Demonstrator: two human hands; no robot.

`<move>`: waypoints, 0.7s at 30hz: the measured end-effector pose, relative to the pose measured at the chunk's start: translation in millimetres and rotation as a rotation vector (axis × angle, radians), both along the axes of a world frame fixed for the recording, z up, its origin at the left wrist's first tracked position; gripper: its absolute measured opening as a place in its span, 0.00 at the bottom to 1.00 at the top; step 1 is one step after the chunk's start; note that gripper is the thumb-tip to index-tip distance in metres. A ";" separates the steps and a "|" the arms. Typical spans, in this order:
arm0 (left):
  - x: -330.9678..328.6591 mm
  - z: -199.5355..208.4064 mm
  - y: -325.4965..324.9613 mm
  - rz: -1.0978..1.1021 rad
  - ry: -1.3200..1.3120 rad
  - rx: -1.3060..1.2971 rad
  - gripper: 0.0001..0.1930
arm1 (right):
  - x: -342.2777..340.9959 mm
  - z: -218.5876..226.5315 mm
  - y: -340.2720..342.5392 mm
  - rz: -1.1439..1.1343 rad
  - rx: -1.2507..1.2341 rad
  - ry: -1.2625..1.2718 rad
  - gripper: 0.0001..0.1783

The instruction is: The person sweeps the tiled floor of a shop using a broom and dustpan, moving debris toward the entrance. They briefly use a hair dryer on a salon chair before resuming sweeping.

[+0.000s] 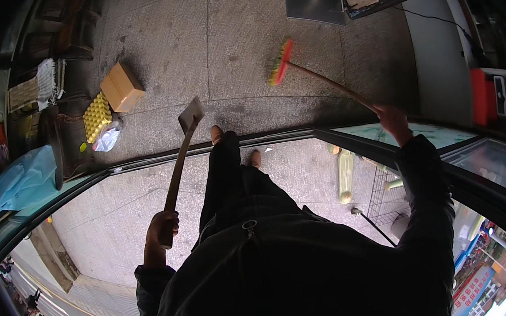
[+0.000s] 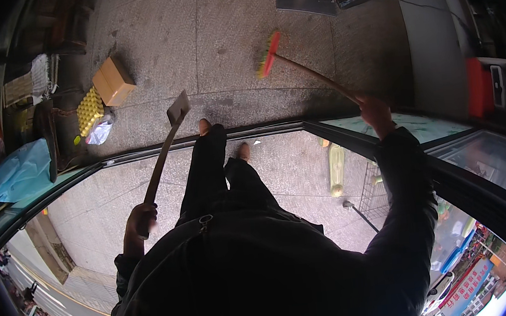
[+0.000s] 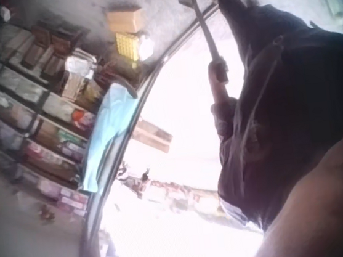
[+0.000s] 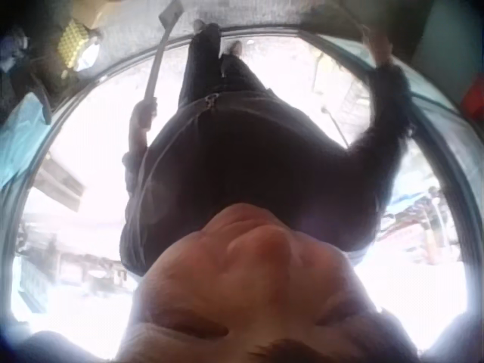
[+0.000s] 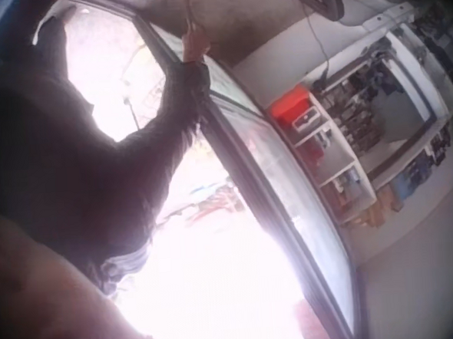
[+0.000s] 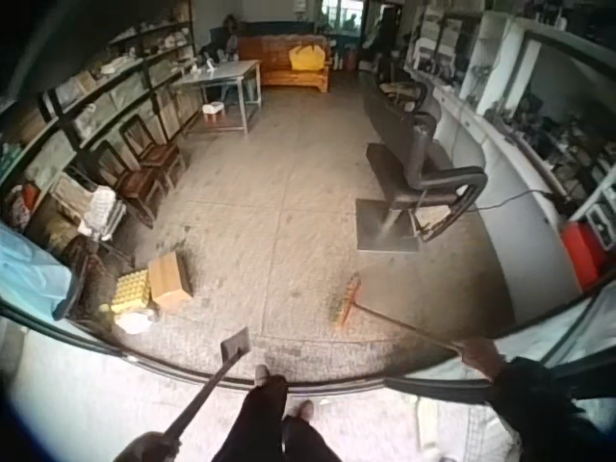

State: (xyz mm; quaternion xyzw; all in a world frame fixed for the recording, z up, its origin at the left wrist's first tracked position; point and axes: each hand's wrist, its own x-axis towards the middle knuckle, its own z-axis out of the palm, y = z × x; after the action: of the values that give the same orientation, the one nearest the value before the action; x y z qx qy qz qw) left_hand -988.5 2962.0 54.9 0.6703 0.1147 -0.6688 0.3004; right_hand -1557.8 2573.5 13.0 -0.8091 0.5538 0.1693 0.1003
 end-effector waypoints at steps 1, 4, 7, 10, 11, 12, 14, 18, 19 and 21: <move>2.5 -3.4 -10.2 0.003 0.005 -0.008 0.08 | 19.8 -11.4 -0.4 0.017 0.026 -0.050 0.18; 12.0 -15.7 -46.5 -0.019 0.011 -0.058 0.08 | 101.9 -60.8 -6.3 -0.053 0.111 -0.206 0.17; 26.1 -11.6 -87.1 -0.012 0.012 -0.118 0.10 | 201.3 -88.3 -16.9 -0.071 0.123 -0.248 0.15; 35.5 -1.6 -139.4 -0.050 -0.073 -0.204 0.11 | 258.7 -114.7 -36.3 -0.113 0.203 -0.145 0.15; 31.9 14.5 -165.8 -0.048 -0.095 -0.192 0.11 | 263.2 -119.8 -45.6 -0.142 0.248 -0.098 0.15; 32.1 21.4 -188.2 -0.038 -0.116 -0.195 0.10 | 253.0 -127.6 -53.4 -0.152 0.225 -0.133 0.16; 48.7 13.7 -210.2 -0.092 -0.091 -0.160 0.10 | 207.8 -137.3 -70.3 -0.222 0.349 -0.325 0.16; 68.3 28.0 -264.6 -0.374 -0.082 -0.243 0.11 | 104.2 -91.9 -66.9 -0.316 0.349 -0.114 0.19; 71.4 28.6 -277.5 -0.392 -0.052 -0.234 0.11 | 80.6 -75.6 -62.6 -0.431 0.343 -0.024 0.19; 77.3 31.9 -305.5 -0.435 -0.012 -0.211 0.10 | 58.1 -40.6 -68.6 -0.550 0.365 0.095 0.19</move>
State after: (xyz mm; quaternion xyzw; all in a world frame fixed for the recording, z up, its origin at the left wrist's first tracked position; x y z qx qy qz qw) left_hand -911.1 2656.5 86.9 0.6479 -0.1048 -0.7223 0.2181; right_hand -1499.7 2504.9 -27.6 -0.5892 0.7160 0.2697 0.2596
